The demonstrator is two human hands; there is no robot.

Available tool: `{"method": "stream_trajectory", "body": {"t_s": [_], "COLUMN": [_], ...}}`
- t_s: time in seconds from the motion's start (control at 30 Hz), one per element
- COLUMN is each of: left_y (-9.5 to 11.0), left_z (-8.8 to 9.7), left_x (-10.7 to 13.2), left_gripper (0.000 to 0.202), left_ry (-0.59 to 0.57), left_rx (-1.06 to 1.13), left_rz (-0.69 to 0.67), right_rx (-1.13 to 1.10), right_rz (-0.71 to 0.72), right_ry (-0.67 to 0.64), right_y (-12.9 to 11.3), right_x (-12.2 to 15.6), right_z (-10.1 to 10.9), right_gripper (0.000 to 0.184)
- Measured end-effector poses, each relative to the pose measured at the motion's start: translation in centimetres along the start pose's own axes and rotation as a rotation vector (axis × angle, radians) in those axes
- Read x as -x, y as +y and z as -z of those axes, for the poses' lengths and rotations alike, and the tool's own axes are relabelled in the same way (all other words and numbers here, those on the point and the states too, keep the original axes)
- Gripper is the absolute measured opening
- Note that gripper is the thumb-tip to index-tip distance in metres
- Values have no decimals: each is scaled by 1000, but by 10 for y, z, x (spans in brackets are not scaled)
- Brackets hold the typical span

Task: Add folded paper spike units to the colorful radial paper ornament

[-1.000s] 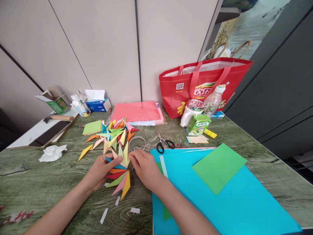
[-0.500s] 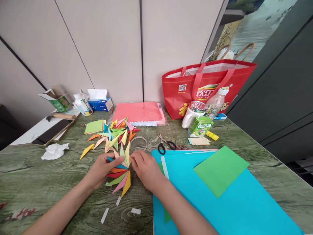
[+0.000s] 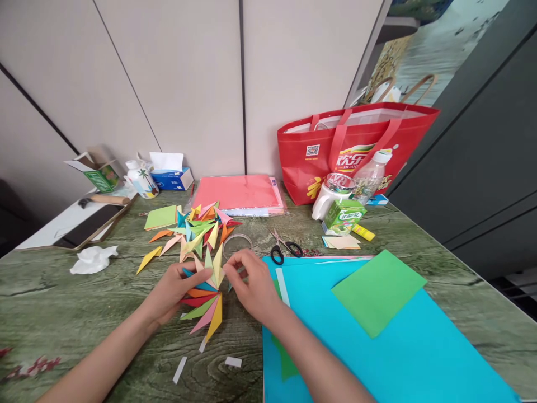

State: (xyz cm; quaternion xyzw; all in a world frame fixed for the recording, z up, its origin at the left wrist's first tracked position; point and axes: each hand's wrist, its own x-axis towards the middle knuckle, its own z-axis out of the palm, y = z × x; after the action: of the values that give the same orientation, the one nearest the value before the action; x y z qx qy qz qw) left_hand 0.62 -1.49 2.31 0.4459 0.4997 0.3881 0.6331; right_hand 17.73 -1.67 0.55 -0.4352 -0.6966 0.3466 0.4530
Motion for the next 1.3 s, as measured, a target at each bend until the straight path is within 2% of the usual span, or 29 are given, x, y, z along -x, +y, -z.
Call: {"method": "stream_trajectory", "body": {"t_s": [0.13,0.3,0.5,0.6,0.7,0.83,0.9,0.97,1.03,1.07,1.1,1.17,1.3], "left_y": [-1,-2,1,4,7,9,9,8,8,8,8,7,4], "left_z": [2,2,-1,-1,2,10,13,15,14,14,13,12,12], "left_x": [-1,-1,0,2,0,-5,-6,-7,-7,-7,-7,-7,-6], "left_gripper": [18,21,28,28,29,29,28,28,29,30,30,30,30], "left_ry": [-2,14,4,29,116,215,233,222,194,180,170,161,139], "left_rx": [18,-25,-29,37,128,183,195,208,228,237,246,257,241], "left_rz": [1,-39,-47,-13,16,18,41,58,69,75,80,86,106], "right_rx": [16,111,83,64,23,-221,-364,-434,-398,-343,-270,-84,289], "right_rz": [87,81,-145,-202,-260,-328,-359,-403,-432,-421,-397,-327,-240], "right_ry": [-17,-35,-62,-84,-97,-92,-205,-455,-677,-719,-718,-614,-257], "right_y": [-1,2,4,6,8,6,2,0,0,2,4,11,19], "right_x": [1,1,1,0,-2,-5,-6,-6,-6,-6,-6,-6,-8], "right_z": [0,-2,-4,-6,-6,3,13,23,31,34,35,34,22], "right_gripper": [5,11,22,22,18,15,18,23,29,31,30,26,27]}}
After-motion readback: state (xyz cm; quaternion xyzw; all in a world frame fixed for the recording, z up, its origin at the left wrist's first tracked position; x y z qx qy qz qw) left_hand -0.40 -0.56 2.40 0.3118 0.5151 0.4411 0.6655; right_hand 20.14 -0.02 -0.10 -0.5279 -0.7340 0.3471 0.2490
